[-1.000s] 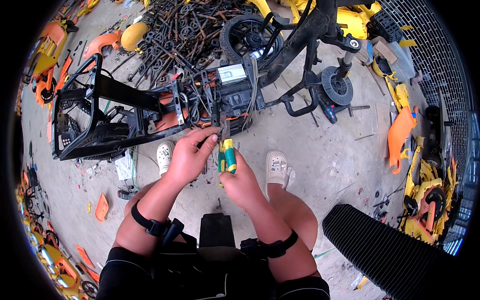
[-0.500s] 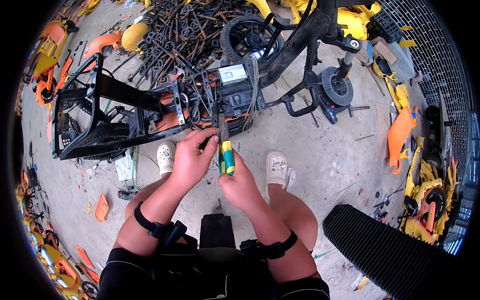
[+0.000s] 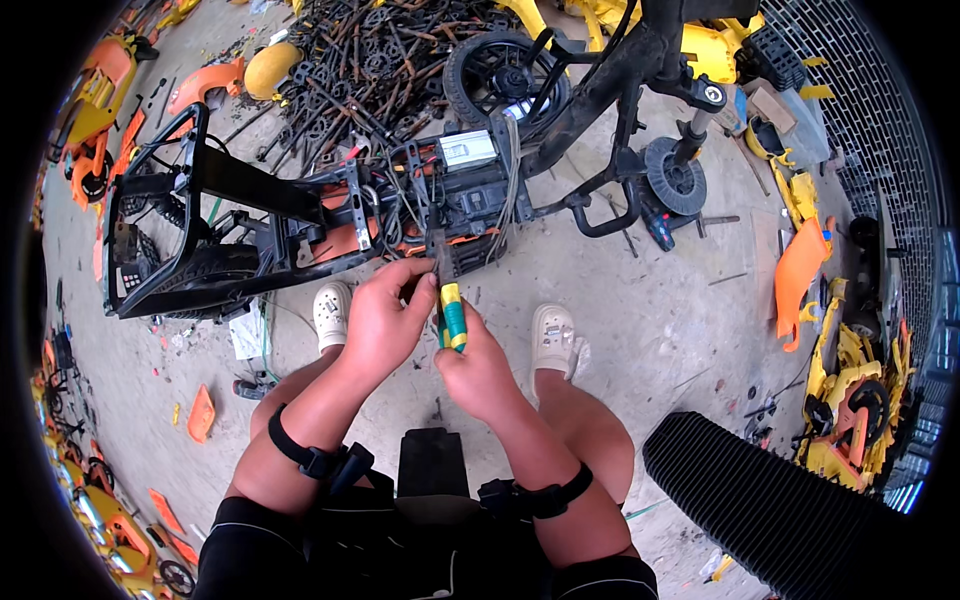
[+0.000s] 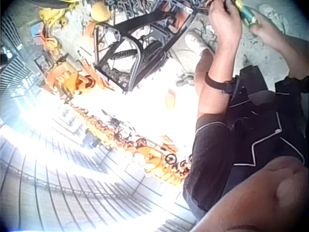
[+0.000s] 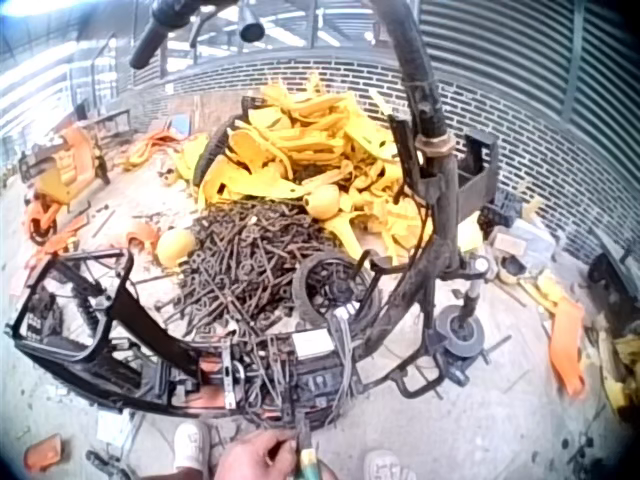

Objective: The person strips insulation from the ends of wires on a motorcycle frame using a pair of pliers.

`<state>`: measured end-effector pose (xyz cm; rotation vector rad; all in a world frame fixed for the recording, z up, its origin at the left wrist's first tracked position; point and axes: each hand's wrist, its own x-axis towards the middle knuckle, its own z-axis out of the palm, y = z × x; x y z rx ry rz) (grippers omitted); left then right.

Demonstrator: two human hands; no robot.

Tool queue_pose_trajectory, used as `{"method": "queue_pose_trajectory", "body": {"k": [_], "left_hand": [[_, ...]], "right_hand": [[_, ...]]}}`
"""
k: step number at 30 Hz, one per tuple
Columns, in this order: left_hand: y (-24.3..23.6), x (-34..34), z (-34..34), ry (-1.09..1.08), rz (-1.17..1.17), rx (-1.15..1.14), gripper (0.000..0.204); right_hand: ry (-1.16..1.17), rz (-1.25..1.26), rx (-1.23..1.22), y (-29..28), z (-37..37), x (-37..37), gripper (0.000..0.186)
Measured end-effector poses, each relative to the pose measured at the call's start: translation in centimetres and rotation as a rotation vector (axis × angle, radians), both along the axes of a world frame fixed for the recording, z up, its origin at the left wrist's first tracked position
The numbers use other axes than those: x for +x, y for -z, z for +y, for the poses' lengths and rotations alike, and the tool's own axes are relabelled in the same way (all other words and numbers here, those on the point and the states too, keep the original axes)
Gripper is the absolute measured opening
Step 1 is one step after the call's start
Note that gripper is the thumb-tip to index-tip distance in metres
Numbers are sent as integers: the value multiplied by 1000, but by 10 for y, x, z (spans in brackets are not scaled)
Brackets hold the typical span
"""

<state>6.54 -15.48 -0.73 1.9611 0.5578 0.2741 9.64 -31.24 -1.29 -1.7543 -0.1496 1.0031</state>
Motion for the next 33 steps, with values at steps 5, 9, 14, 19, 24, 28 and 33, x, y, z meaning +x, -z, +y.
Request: {"method": "queue_pose_trajectory", "body": {"k": [5, 9, 14, 19, 24, 28, 33], "left_hand": [[-7, 0, 0, -9, -35, 62, 20], [-19, 1, 2, -12, -39, 29, 20], [-15, -1, 8, 24, -80, 139, 20], [-9, -2, 8, 57, -172, 197, 19], [-11, -2, 7, 51, -152, 170, 20], [-16, -1, 8, 27, -130, 64, 20], [-18, 5, 17, 54, -111, 66, 18]], "right_hand": [[-17, 2, 14, -6, 2, 5, 72], [37, 119, 173, -14, 5, 5, 77], [112, 226, 306, -9, 4, 6, 69], [69, 170, 256, 3, 1, 4, 45], [106, 94, 212, 0, 6, 4, 29], [123, 66, 124, -7, 12, 5, 27], [141, -286, 1, -2, 14, 6, 36]]}}
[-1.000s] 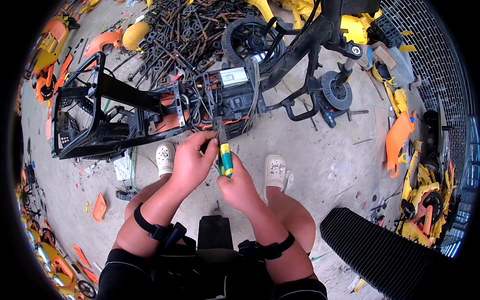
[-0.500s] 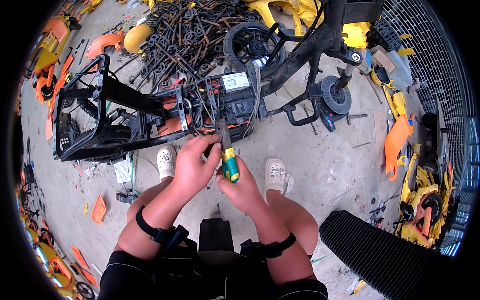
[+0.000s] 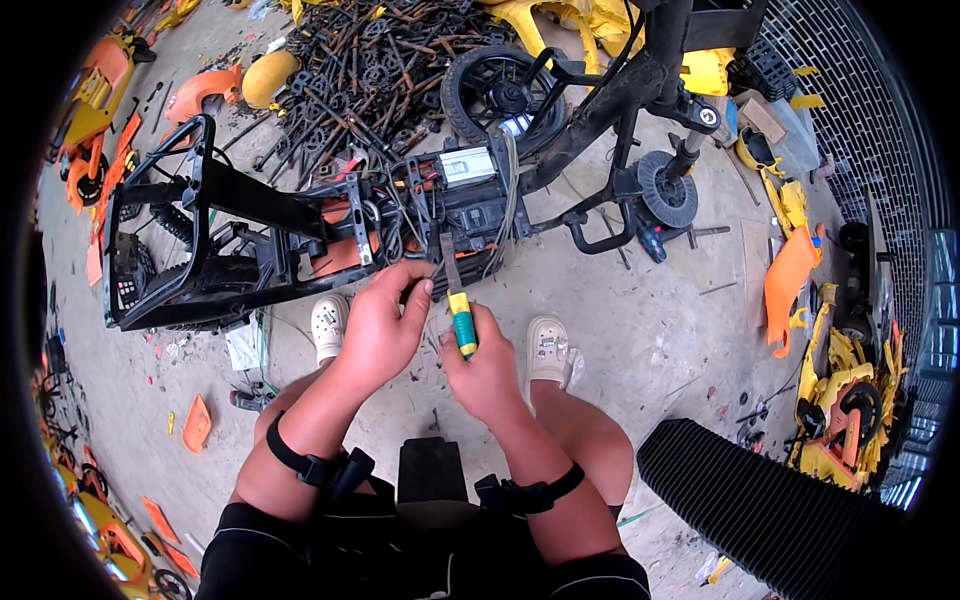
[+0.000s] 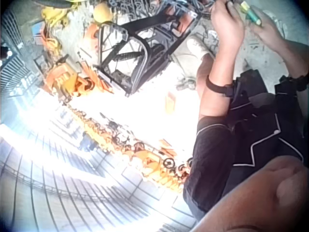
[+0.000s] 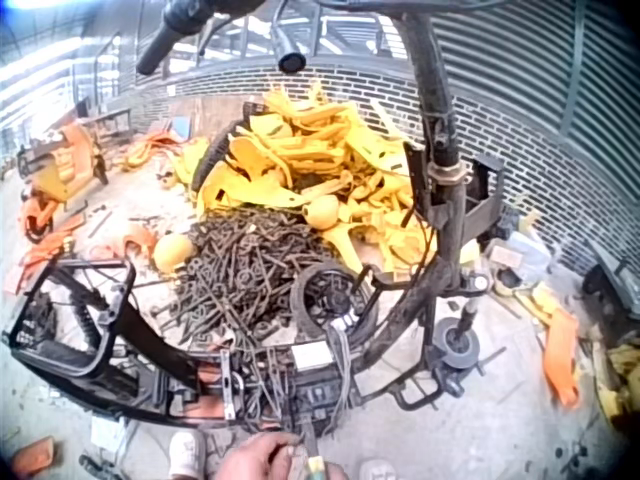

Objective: The person strips insulation from the ends of wires on a motorcycle frame using a pair of pliers.

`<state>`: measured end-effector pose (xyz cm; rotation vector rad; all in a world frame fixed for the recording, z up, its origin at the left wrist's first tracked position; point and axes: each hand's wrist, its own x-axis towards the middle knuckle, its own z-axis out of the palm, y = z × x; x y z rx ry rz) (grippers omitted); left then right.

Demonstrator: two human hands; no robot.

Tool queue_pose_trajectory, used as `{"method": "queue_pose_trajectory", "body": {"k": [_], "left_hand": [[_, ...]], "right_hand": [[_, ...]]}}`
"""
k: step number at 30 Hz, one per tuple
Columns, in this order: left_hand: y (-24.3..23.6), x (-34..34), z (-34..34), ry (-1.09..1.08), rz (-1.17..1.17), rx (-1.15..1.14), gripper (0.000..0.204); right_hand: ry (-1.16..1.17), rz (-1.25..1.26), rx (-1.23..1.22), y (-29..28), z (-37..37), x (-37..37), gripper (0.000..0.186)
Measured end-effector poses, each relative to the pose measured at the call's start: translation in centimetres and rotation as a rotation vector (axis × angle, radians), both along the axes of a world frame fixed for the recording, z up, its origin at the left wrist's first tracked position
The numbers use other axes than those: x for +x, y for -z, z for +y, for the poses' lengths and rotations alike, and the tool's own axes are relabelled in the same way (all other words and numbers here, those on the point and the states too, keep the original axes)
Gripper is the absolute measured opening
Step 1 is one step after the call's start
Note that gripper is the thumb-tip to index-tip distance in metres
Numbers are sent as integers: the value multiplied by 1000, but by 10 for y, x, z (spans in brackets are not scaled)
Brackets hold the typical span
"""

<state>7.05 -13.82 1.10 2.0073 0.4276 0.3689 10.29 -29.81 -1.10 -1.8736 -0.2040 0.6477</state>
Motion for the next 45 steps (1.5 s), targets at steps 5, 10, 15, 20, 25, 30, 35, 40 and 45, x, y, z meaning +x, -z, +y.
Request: {"method": "queue_pose_trajectory", "body": {"k": [5, 10, 15, 20, 25, 30, 35, 40, 45], "left_hand": [[-6, 4, 5, 35, 76, -55, 16], [15, 2, 6, 49, 40, 73, 15], [24, -20, 28, 25, 137, 128, 19], [24, -13, 28, 14, 161, -427, 26], [32, -9, 10, 57, 102, -468, 25], [23, -4, -8, 25, 64, -351, 22], [23, -6, -14, -6, 76, -207, 22], [18, -5, -17, 12, 92, -166, 23], [17, -6, -15, 17, 78, -110, 27]], "right_hand": [[4, -56, -135, -8, -1, 5, 41], [-64, -135, -330, -12, -9, 12, 39], [408, 129, 38, -20, -62, 73, 41], [448, 384, 197, -30, -64, 72, 45], [167, 535, 140, -22, -35, 44, 46], [-72, 533, 34, -4, -26, 22, 57], [-49, 591, 140, -4, -17, 13, 63], [-60, 554, 113, -3, -14, 10, 59], [-89, 456, 118, 5, -16, 7, 56]]}}
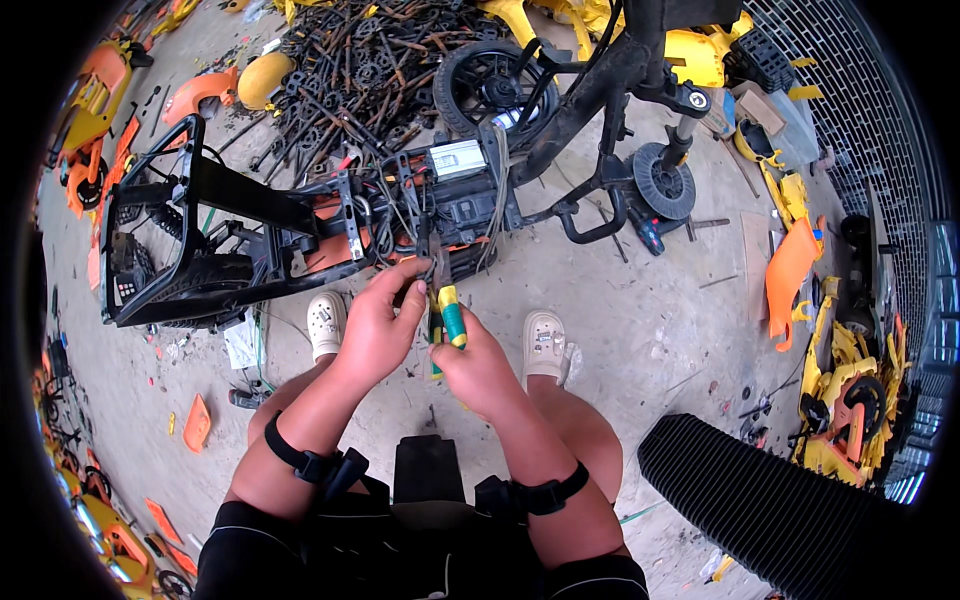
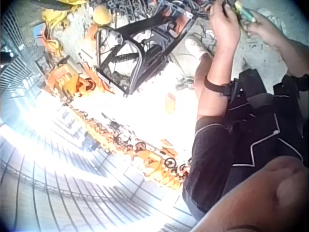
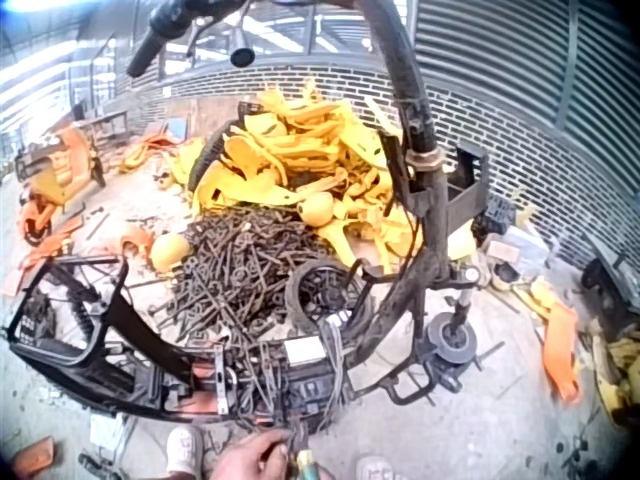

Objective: The person strips insulation from the ends of wires on a motorcycle frame using a pair of pliers.

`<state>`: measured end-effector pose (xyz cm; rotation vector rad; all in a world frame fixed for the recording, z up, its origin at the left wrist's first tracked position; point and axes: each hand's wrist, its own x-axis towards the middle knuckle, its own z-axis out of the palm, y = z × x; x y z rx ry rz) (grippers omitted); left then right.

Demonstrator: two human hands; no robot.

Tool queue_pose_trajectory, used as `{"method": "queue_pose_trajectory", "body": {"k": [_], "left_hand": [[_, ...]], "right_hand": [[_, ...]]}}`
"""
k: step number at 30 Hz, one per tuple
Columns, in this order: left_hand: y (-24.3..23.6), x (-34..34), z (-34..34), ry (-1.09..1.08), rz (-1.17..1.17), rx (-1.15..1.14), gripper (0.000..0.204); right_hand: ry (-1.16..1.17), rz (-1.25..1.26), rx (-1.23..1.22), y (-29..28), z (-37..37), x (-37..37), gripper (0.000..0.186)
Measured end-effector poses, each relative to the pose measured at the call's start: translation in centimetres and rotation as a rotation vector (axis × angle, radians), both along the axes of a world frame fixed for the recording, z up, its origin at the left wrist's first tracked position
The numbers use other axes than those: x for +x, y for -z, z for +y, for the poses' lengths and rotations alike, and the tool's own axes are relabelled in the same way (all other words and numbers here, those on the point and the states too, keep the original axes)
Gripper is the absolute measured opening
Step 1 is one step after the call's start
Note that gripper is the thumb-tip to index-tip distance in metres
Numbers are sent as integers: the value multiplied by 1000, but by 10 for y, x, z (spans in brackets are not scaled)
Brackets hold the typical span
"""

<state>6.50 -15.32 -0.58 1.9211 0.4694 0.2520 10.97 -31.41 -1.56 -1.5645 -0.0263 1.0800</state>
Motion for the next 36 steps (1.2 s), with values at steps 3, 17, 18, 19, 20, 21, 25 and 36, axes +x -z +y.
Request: {"method": "queue_pose_trajectory", "body": {"k": [3, 17, 18, 19, 20, 21, 25, 36], "left_hand": [[2, 0, 2, -12, -20, 43, 29], [1, -4, 7, 35, -39, 128, 29], [0, -4, 7, 37, -40, 128, 29], [0, -3, 7, 39, -35, 126, 29], [0, -3, 7, 40, -30, 124, 29], [0, -3, 7, 41, -25, 123, 29], [0, -3, 7, 44, -39, 134, 29], [0, -1, 6, 24, -52, 125, 28]], "right_hand": [[2, -15, -18, -3, 2, -3, 52], [-20, -131, -93, -7, 5, -3, 46], [-42, -145, -102, -3, 3, -2, 53], [-65, -159, -112, -1, 2, -2, 60], [-64, -167, -113, 1, 1, -2, 60], [-64, -175, -113, 1, 1, -2, 59], [-53, -194, -99, 3, 1, -3, 56], [9, -107, -43, 2, 2, -3, 46]]}}
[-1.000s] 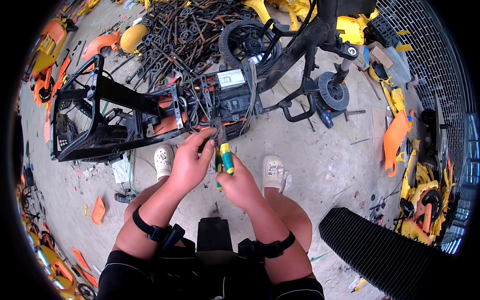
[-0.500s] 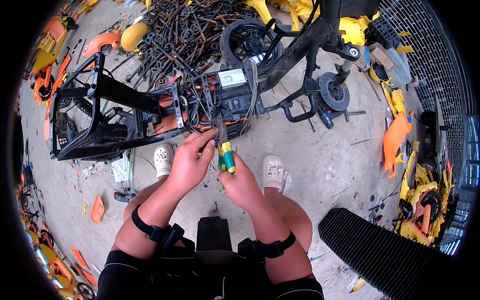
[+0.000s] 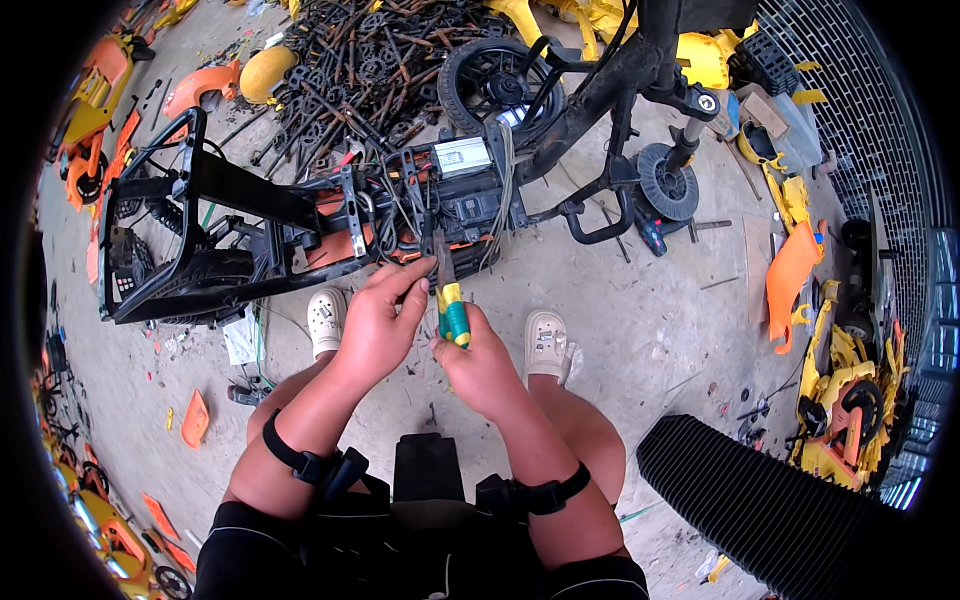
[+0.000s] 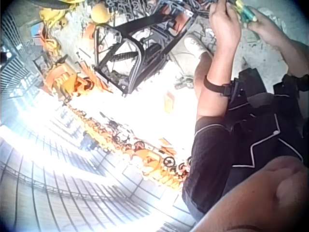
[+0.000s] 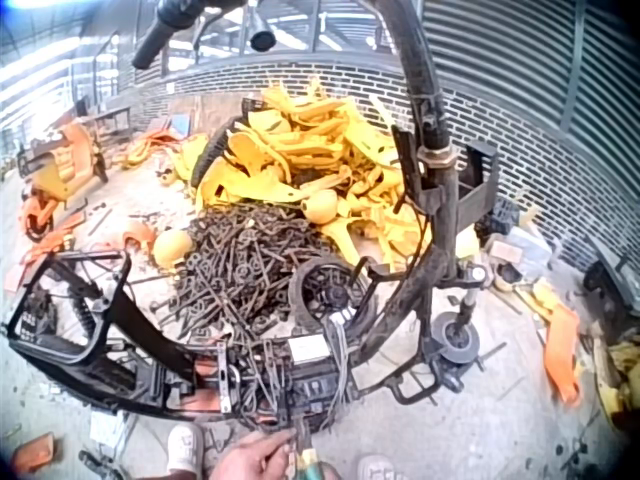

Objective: The person strips insulation from the ends of wires on a motorcycle frame using a pair of pliers.

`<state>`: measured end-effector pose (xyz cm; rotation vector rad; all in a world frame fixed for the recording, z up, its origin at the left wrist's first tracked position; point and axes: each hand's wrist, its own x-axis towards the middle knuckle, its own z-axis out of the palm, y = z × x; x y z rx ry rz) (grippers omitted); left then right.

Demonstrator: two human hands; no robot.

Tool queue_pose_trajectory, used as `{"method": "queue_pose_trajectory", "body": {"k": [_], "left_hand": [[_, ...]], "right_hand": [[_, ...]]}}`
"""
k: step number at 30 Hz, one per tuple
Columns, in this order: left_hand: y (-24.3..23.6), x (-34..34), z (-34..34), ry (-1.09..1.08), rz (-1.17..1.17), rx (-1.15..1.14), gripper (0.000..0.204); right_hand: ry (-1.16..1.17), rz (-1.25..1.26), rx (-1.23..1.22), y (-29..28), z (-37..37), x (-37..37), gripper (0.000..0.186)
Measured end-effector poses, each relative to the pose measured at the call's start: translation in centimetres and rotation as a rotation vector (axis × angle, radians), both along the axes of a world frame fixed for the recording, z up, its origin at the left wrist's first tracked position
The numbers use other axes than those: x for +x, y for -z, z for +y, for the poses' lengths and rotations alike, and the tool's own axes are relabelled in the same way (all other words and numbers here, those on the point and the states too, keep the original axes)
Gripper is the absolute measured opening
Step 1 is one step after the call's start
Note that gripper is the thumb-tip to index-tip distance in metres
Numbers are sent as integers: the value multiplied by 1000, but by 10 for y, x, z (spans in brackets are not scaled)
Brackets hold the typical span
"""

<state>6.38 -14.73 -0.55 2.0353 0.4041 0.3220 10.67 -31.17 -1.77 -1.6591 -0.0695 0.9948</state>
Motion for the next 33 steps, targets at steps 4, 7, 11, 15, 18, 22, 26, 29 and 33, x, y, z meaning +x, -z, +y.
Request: {"method": "queue_pose_trajectory", "body": {"k": [4, 7, 11, 15, 18, 22, 26, 29, 33], "left_hand": [[-1, 0, 1, -13, 13, -19, 28], [-3, 0, 2, -19, 28, -22, 27], [-4, 1, 2, -21, 26, -14, 26], [-6, 1, 2, -27, 16, -12, 23], [-7, -1, 1, -3, 48, -5, 23], [-7, -1, 1, -34, 35, -74, 22], [0, -2, 1, -61, 28, -222, 23], [5, -1, 0, -76, 68, -347, 25], [7, 2, 1, -49, 148, -440, 28]], "right_hand": [[101, 138, 107, -19, 8, 0, 44], [38, 118, 119, -14, 5, 3, 41], [-2, 26, -4, -11, 6, 3, 36], [9, -33, -77, -11, 6, 4, 33], [149, 3, -69, -20, 8, 11, 34], [503, 69, 22, -18, 1, 22, 36], [595, 328, 25, -19, -16, 41, 40], [589, 356, 48, -26, -11, 36, 41], [548, 381, 76, -23, -8, 31, 43]]}}
